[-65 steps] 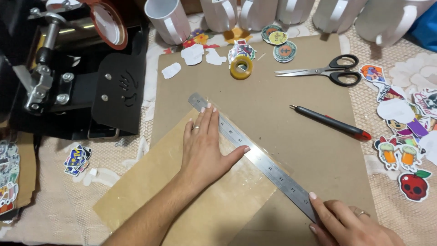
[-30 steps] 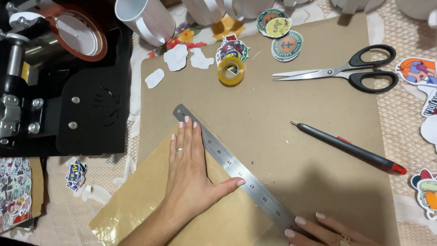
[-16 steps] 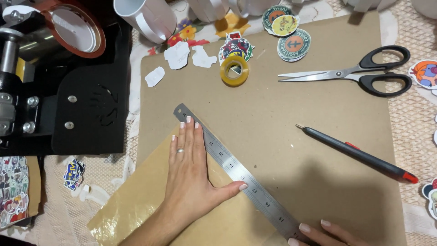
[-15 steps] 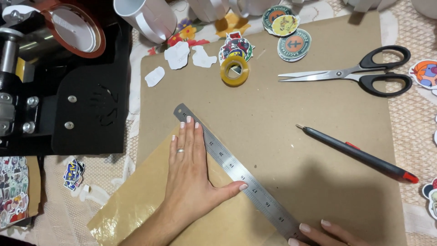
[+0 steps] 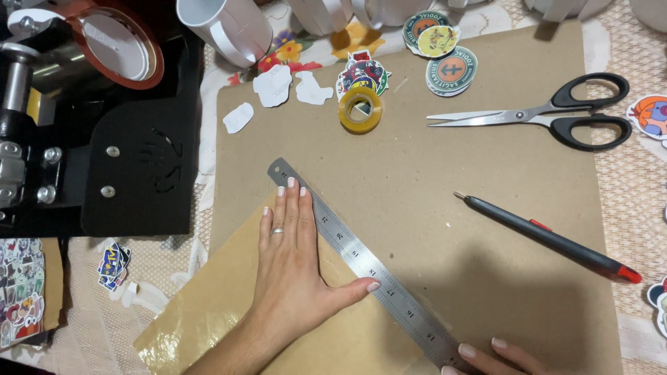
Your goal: Preparing a heat press sheet by applying tape and trimming it to size using a ruler, craft knife, and scissors.
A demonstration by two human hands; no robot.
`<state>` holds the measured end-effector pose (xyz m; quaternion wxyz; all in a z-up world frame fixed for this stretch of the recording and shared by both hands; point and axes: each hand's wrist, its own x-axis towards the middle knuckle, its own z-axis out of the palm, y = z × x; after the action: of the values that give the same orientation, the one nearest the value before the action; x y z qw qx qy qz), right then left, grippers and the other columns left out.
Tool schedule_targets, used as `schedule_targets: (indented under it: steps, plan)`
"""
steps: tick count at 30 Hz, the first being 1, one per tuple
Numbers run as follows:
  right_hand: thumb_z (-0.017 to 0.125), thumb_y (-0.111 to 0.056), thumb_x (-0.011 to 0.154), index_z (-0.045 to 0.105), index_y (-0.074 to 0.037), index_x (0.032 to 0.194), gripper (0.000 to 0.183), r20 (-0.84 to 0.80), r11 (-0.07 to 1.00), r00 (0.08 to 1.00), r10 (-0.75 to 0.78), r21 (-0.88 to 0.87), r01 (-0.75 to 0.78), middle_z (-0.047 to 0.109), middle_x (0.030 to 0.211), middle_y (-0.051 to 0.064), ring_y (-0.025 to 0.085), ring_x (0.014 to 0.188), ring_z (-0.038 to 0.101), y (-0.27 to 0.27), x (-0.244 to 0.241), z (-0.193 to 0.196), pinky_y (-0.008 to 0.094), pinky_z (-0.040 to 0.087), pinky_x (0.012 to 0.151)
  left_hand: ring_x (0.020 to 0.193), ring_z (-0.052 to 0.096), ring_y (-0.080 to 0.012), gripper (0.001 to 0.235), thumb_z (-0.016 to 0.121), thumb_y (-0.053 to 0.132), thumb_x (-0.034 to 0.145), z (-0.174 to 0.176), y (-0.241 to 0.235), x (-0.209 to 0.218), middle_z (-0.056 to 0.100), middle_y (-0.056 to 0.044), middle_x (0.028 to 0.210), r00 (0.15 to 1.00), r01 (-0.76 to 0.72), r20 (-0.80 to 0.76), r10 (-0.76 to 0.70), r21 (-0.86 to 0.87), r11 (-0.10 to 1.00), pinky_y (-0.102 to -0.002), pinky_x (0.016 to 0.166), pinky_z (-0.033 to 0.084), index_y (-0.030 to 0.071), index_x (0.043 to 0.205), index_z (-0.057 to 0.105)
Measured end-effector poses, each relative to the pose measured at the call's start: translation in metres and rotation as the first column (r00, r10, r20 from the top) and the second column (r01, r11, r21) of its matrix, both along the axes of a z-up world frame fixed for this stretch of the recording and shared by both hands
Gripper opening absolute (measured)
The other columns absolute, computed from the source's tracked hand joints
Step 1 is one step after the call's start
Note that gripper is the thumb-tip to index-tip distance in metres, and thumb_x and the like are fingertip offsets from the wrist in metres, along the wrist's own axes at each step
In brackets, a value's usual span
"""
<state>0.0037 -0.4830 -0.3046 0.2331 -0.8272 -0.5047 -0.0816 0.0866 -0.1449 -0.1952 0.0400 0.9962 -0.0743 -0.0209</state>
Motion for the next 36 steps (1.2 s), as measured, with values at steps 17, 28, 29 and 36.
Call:
schedule_targets:
  steps: [17,28,29,36]
  plan:
    - [0.060,-0.036,0.092,0.060,-0.015,0.137,0.049,0.272,0.669,0.718,-0.641,-0.260,0.696,0.066,0.135,0.006,0.030,0.107,0.070,0.000,0.100,0.129,0.043,0.057,0.095,0.154,0.000,-0.0344,0.143,0.073,0.086,0.068,0.003,-0.001,-0.002,0.003,-0.023,0.166,1.000,-0.028,-0.012,0.027,-0.065,0.997,-0.050,0.121,-0.001,-0.005,0.157,0.008]
    - [0.042,-0.034,0.104,0.050,-0.010,0.117,0.029,-0.020,0.682,0.754,-0.656,-0.444,0.581,0.069,0.091,0.015,0.042,0.080,0.067,0.068,0.110,0.158,0.060,0.053,0.061,0.153,0.007,-0.0354,0.138,0.076,0.085,0.062,0.013,0.002,-0.003,0.013,-0.022,0.165,0.997,-0.077,-0.009,0.077,-0.207,0.975,-0.051,0.121,-0.001,-0.005,0.152,0.023]
    - [0.042,-0.034,0.104,0.050,-0.010,0.117,0.029,-0.010,0.683,0.759,-0.651,-0.443,0.580,0.069,0.091,0.015,0.042,0.080,0.067,0.085,0.110,0.161,0.060,0.053,0.061,0.153,0.007,-0.0354,0.138,0.076,0.085,0.062,0.012,0.002,-0.004,0.013,-0.022,0.165,0.997,-0.082,-0.002,0.083,-0.213,0.974,-0.051,0.121,-0.001,-0.005,0.152,0.023]
    - [0.042,-0.023,0.097,0.057,-0.009,0.132,0.040,-0.347,0.875,0.804,-0.483,-0.235,0.424,0.064,0.097,0.019,0.047,0.087,0.063,0.179,0.139,0.166,0.054,0.047,0.077,0.153,0.011,-0.0336,0.143,0.067,0.095,0.060,-0.002,0.005,-0.006,0.014,-0.023,0.164,0.993,-0.064,0.085,0.078,-0.162,0.985,-0.051,0.121,0.001,-0.004,0.153,0.021]
